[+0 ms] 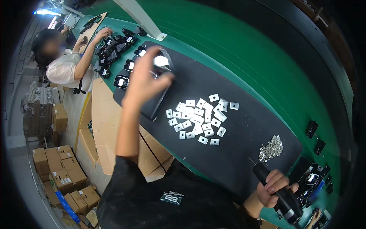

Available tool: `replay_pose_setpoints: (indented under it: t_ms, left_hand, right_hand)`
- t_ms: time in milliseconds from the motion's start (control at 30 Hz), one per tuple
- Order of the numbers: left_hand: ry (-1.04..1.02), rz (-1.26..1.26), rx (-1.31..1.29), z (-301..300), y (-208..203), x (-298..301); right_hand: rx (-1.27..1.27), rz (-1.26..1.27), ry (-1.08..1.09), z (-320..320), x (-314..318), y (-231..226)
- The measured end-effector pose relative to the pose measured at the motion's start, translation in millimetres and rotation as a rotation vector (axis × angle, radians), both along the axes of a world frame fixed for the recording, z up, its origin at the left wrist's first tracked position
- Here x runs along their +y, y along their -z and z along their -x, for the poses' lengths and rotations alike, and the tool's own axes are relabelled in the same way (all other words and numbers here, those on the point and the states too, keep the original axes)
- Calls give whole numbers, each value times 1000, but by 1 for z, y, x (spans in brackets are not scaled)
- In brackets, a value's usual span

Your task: Assemble a small electronic component using an electric screwdriver.

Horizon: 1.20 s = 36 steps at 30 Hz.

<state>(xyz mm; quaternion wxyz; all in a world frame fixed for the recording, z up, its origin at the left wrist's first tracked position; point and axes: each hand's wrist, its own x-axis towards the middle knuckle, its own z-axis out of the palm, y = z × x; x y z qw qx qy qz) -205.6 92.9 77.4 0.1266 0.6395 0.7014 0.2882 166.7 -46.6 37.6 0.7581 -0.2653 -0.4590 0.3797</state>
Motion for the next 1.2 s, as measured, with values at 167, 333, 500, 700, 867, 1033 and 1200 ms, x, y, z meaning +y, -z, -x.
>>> replay_pose_setpoints:
  t_ms: [167, 333, 500, 700, 867, 1033, 1200]
  left_hand:
    - [-100, -116, 371, 150, 47, 52]
    - [-293, 170, 302, 243, 70, 63]
    - [-207, 302, -105, 326, 102, 83]
    - [-78, -182, 201, 214, 91, 72]
    - [186, -212, 115, 47, 53, 1]
    - [666, -40, 187, -78, 55, -64]
    - [687, 12, 236, -86, 65, -82]
  right_hand:
    - [134, 60, -27, -23, -12, 1]
    - [192, 16, -1, -39, -8, 13]
    - [99, -26, 94, -60, -13, 7]
    - [18, 34, 253, -76, -26, 14]
    - [52, 101, 258, -73, -25, 21]
    - [51, 121, 286, -70, -24, 28]
    - [75, 81, 177, -78, -24, 22]
